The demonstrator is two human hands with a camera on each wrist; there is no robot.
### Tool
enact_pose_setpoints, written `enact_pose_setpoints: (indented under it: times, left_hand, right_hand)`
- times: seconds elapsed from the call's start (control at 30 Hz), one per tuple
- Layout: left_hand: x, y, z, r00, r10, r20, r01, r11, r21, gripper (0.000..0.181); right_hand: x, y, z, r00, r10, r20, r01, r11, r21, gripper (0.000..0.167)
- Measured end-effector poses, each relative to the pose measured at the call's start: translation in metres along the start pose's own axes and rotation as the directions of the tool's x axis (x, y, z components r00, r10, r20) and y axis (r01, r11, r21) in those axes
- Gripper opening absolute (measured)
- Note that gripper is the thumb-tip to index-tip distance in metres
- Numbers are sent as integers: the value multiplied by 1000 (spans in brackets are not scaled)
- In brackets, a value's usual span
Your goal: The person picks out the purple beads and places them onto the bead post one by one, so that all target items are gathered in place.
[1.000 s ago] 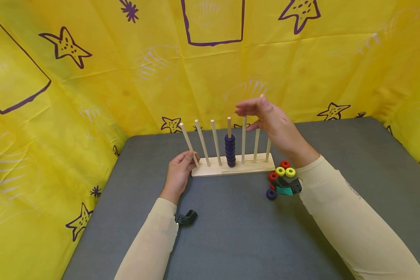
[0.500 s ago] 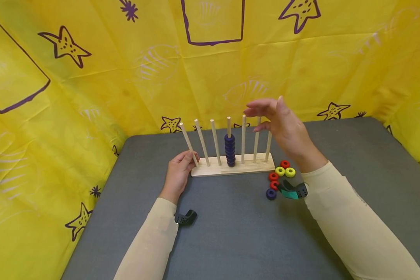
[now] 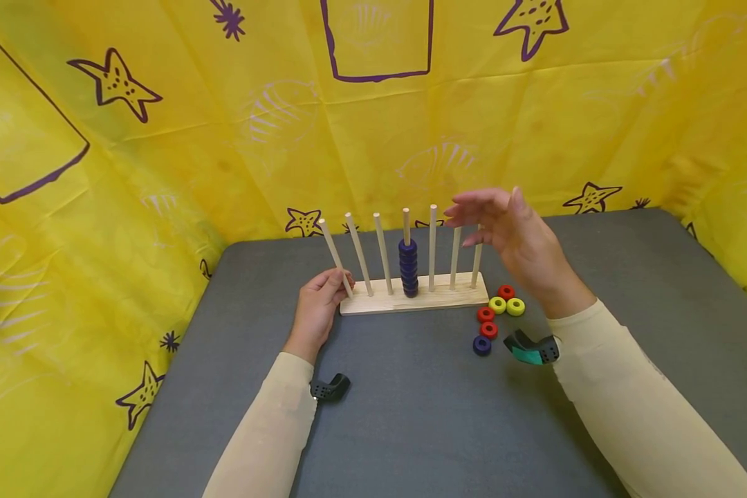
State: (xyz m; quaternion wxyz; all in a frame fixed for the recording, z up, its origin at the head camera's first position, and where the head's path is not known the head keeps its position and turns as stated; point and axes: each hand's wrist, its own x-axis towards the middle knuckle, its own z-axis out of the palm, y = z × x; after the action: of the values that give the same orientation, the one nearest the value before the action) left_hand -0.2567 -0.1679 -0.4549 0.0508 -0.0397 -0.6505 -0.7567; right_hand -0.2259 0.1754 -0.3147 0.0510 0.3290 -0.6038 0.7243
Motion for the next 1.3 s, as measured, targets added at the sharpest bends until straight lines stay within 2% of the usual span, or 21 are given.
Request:
enact_pose_setpoints:
  times: [0.37, 0.6, 0.83, 0.97, 1.2, 1.3]
  left_hand:
    - [1, -2, -2, 1000, 2, 2, -2, 1000, -10, 41]
    - [-1, 0, -2, 1000, -4, 8, 4, 1000, 4, 42]
    - [-1, 1, -2, 1000, -6, 9, 6, 1000, 13, 40]
    - [0, -1, -1, 1000, -7, 8, 7, 1000, 18, 43]
    - [0, 0, -1, 1000, -9, 5, 9, 1000, 19, 44]
    - [0, -1, -1, 1000, -8, 2, 8, 1000, 15, 42]
  right_hand:
    - [-13, 7, -7, 999, 36, 30, -35, 999, -32, 82]
    - [-24, 14, -11, 997, 61, 57, -57, 996, -68, 74]
    - [-36, 22, -13, 995, 97, 39, -92, 988, -121, 63]
    - [-45, 24, -15, 987, 152, 43, -142, 972, -187, 59]
    - [-62, 29, -24, 969, 244, 33, -219, 914, -341, 56]
    - [-69, 32, -27, 961, 275, 32, -244, 895, -372, 54]
